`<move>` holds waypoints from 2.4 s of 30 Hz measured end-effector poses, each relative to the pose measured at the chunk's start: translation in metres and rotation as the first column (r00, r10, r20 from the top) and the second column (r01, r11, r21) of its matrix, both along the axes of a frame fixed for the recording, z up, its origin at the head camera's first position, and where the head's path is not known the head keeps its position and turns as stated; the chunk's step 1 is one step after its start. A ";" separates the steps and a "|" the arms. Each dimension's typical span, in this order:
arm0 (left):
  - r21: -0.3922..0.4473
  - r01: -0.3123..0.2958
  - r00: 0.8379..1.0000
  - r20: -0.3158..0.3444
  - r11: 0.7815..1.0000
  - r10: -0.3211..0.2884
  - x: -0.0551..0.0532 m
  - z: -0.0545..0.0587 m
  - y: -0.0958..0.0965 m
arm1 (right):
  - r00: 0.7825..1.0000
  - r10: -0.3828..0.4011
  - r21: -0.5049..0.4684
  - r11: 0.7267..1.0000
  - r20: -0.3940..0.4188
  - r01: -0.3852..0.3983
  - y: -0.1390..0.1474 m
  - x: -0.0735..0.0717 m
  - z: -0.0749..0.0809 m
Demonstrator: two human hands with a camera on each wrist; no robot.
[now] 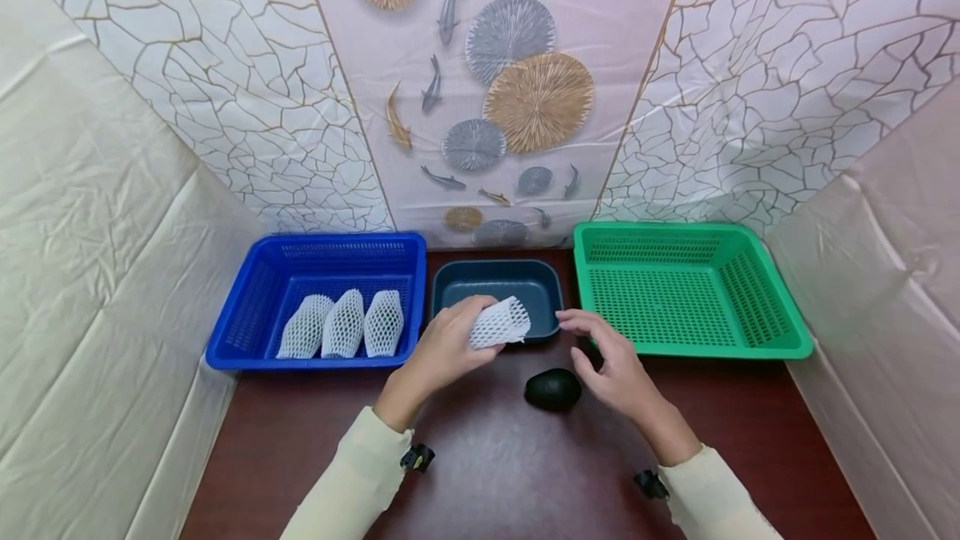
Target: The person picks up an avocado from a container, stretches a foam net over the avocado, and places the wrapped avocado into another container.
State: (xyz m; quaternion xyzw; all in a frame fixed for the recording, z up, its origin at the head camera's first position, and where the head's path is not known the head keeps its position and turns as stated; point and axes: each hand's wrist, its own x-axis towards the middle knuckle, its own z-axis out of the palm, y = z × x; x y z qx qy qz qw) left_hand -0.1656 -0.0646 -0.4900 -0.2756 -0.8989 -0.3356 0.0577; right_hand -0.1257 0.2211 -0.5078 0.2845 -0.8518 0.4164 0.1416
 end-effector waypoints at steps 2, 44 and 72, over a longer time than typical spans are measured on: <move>-0.026 -0.004 0.999 -0.050 1.000 0.003 0.000 -0.001 -0.003 | 1.000 -0.002 0.028 1.000 0.015 0.001 0.001 0.002 -0.006; -0.202 -0.022 0.937 -0.346 0.979 -0.050 0.004 -0.009 -0.029 | 0.968 -0.019 0.589 0.796 0.251 -0.137 -0.002 0.001 -0.089; -0.204 -0.053 0.949 -0.315 0.977 -0.015 0.003 -0.008 -0.030 | 0.972 -0.084 0.425 0.905 0.219 -0.017 -0.001 0.003 -0.092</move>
